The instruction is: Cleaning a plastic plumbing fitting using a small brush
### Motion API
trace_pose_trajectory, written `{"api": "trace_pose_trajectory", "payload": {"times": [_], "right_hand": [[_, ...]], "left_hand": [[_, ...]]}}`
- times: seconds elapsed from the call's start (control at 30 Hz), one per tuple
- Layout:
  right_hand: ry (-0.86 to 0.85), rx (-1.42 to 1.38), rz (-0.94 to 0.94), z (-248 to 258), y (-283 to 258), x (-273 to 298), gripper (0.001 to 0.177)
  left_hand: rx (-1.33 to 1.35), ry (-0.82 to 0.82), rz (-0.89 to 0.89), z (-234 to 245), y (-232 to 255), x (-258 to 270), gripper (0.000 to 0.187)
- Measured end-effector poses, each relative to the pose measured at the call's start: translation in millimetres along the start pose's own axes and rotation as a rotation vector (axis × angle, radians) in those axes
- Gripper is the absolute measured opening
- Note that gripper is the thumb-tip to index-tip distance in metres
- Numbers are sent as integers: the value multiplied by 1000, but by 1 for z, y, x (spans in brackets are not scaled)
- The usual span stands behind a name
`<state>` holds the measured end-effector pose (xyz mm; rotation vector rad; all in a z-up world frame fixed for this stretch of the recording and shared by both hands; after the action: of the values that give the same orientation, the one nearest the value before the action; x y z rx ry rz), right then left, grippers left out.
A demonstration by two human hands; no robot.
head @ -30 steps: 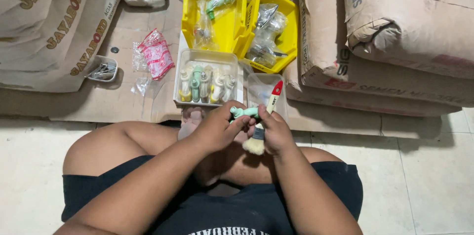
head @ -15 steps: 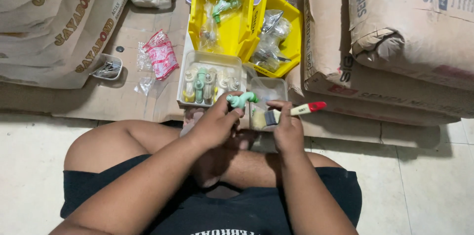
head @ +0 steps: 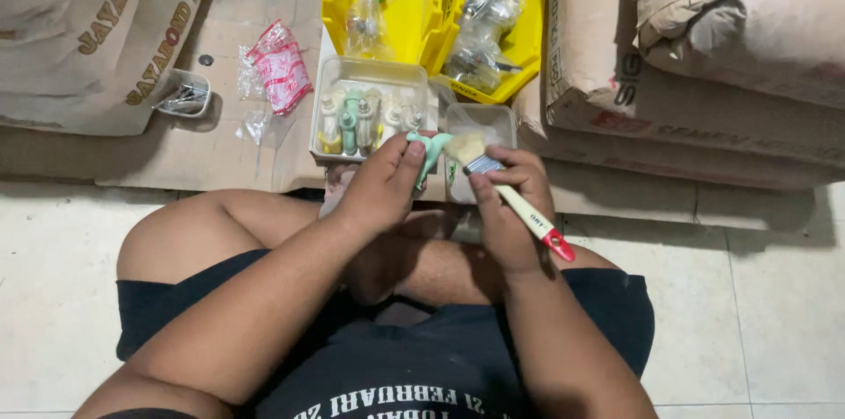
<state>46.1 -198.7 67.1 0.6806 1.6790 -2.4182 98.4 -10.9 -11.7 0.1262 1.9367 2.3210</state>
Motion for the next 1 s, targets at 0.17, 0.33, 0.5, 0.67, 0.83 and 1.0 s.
{"api": "trace_pose_trajectory", "payload": {"times": [0.17, 0.33, 0.5, 0.67, 0.83, 1.0], "right_hand": [[3, -80, -11, 11, -8, 0, 24], [-94, -232, -41, -5, -9, 7, 24], [-16, -159, -27, 14, 16, -4, 25], [-137, -272, -60, -5, -19, 11, 25], [-93, -242, -53, 3, 4, 0, 24], [-83, -323, -116, 6, -1, 5, 25]], "left_hand": [[-86, 0, 12, 0, 1, 3, 40], [-105, -27, -29, -2, 14, 4, 39], [-143, -59, -59, -4, 24, 9, 38], [-72, -60, -53, -4, 25, 10, 50], [24, 1, -27, 2, 25, 7, 50], [-102, -98, -65, -4, 47, 17, 51]]}}
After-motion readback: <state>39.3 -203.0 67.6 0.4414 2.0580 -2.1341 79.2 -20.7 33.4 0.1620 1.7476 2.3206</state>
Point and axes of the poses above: each hand's wrist, its own x-axis away from the middle knuckle, its own z-axis out of the back of the hand, y = z × x, the point moved 10 cm from there along -x, towards the middle knuckle, and after that the axes turned 9 degrees about -z, right-handed, at the moved point
